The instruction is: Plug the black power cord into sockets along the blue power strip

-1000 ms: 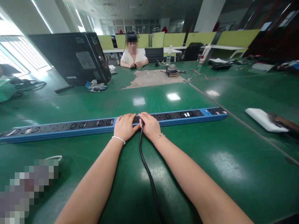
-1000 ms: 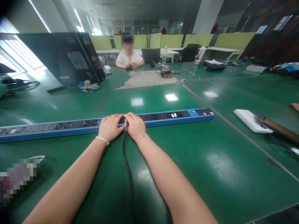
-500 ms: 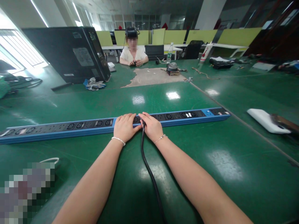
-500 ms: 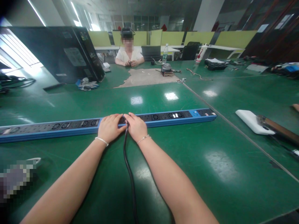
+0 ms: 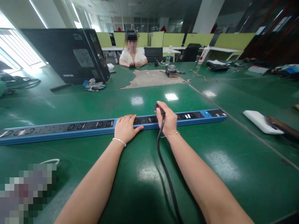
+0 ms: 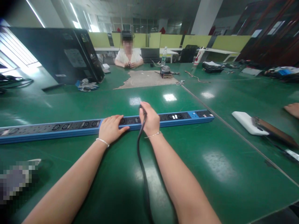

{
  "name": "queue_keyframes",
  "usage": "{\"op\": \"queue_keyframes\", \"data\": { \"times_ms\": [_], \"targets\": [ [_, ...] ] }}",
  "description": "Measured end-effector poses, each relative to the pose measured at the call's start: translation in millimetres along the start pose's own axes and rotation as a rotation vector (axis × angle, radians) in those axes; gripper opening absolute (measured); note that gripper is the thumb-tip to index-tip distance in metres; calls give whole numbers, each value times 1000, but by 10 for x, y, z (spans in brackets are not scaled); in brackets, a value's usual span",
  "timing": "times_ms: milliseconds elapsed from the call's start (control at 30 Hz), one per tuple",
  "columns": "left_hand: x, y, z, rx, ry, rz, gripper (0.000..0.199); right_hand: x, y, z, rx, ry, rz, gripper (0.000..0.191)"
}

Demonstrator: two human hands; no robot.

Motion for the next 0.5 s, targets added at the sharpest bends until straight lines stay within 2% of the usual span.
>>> {"op": "queue_keyframes", "data": {
  "times_ms": [133,233,333,500],
  "targets": [
    [4,-12,-9,-6,-5,1,64,-137,319,671,73,-118,30,37],
    [4,-19,-14,-11,-7,10,63,-287,506,989,65,-144,-1,35],
    [2,-18,-13,-18,-7,12,63,-365,567,1043,53,-145,-25,36],
    [-2,-15,-13,-14,-4,6,62,-349,481,946,3,-98,-69,34]
  ]
}}
Point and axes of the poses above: each hand's wrist, its own x-axis towards the middle knuckle, its own y-axis out of the back of the hand, z = x × y, the point moved 2 cm from there along x, towards the middle knuckle, and after that the axes turned 11 degrees about y, right-handed, at the moved point
